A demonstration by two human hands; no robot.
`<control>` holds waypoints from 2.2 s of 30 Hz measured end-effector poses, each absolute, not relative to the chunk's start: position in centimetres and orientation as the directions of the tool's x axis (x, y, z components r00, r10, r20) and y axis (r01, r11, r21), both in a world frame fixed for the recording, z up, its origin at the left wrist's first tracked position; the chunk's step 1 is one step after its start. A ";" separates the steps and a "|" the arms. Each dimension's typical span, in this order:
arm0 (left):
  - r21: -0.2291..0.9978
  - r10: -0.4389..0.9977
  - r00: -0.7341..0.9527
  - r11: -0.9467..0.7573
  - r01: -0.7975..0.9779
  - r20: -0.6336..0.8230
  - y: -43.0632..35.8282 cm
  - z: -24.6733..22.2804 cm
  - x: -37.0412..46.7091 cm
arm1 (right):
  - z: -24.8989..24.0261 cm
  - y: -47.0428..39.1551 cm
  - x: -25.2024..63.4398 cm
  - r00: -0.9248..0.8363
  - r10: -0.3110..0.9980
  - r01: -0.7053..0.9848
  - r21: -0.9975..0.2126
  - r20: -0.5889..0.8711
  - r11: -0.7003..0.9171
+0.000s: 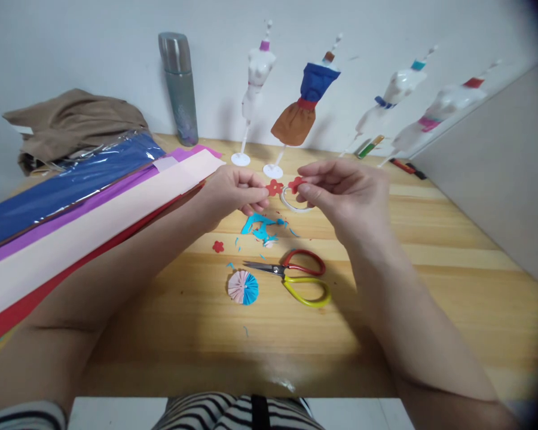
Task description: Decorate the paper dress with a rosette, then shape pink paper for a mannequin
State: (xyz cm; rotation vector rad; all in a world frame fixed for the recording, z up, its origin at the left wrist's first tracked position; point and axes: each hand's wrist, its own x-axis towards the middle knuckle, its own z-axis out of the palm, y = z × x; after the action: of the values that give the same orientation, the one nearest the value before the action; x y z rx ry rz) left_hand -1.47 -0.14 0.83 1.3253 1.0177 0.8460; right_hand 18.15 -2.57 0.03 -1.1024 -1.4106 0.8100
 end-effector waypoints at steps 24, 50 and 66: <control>0.990 0.912 0.406 -0.101 0.097 0.053 -0.4 -0.5 -1.0 | -0.7 -3.5 17.3 0.005 0.977 0.223 -0.952 0.215 0.209; 0.954 0.808 0.574 -0.260 0.146 0.132 0.2 -1.5 -1.4 | -0.8 -3.0 17.7 -0.172 0.980 0.219 -0.965 0.105 0.142; 0.969 0.810 0.567 -0.234 0.081 0.148 0.2 -2.1 -1.1 | -1.1 -3.2 17.1 -0.138 0.966 0.293 -0.923 0.218 0.250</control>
State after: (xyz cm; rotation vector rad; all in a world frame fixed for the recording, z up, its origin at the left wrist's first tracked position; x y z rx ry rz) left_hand -1.06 0.23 -2.15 1.6859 0.7520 0.8165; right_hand 17.15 -3.19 -1.15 -1.1941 -1.6177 0.9350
